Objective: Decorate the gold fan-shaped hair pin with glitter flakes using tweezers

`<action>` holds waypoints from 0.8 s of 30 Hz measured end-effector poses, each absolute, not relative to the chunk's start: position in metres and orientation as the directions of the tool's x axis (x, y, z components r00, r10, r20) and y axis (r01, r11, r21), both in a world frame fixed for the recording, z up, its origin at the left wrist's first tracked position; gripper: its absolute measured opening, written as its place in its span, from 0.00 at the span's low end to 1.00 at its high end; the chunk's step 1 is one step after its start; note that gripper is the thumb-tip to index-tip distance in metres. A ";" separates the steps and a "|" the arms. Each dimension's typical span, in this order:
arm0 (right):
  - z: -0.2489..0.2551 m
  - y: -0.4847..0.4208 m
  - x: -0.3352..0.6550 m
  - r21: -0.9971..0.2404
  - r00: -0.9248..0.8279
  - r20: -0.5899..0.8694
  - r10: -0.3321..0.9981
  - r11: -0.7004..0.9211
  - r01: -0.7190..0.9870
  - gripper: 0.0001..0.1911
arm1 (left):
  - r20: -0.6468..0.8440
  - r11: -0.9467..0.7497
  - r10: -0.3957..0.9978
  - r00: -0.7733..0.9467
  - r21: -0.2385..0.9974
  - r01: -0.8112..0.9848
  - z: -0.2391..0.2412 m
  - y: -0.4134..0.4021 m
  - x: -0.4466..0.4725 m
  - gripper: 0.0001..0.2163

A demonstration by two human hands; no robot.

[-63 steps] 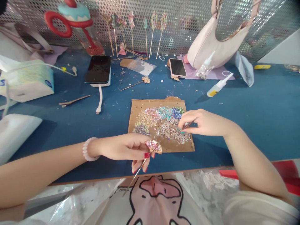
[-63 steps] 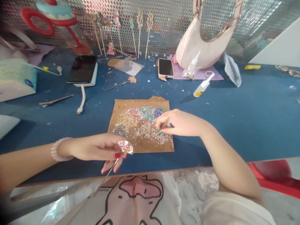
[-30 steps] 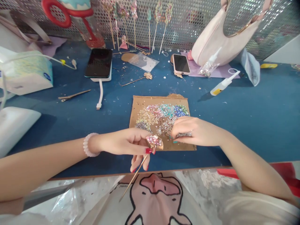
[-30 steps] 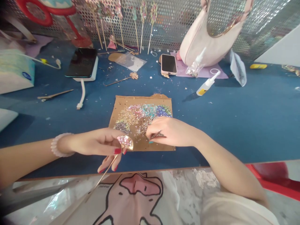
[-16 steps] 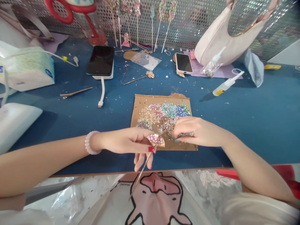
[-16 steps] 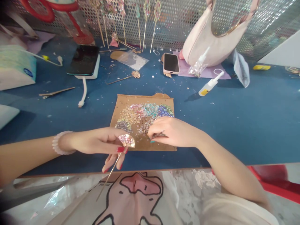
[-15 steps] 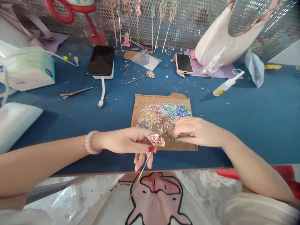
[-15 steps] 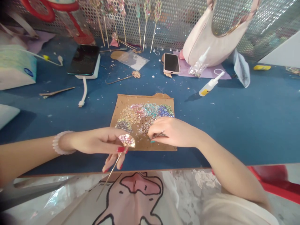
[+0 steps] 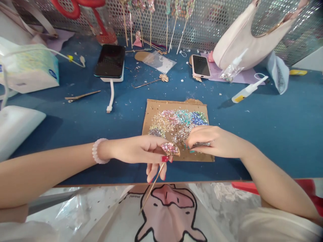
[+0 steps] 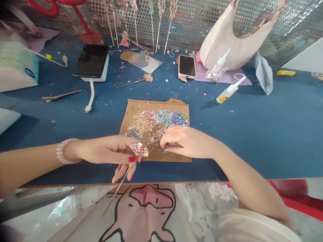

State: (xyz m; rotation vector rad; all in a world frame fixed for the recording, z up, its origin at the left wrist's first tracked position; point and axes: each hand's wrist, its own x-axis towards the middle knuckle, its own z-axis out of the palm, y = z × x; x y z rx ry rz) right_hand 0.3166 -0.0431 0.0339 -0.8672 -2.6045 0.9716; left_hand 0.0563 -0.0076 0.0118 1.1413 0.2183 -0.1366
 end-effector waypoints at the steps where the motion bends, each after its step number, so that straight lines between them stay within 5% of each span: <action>1: 0.034 -0.043 0.317 -0.652 -0.797 0.003 0.604 0.606 0.456 0.06 | -0.241 0.416 0.005 0.971 0.883 0.217 0.012 -0.008 0.056 0.08; 24: 0.035 -0.043 0.316 -0.652 -0.800 0.011 0.600 0.611 0.449 0.07 | -0.258 0.421 0.021 0.966 0.879 0.226 0.013 -0.008 0.056 0.05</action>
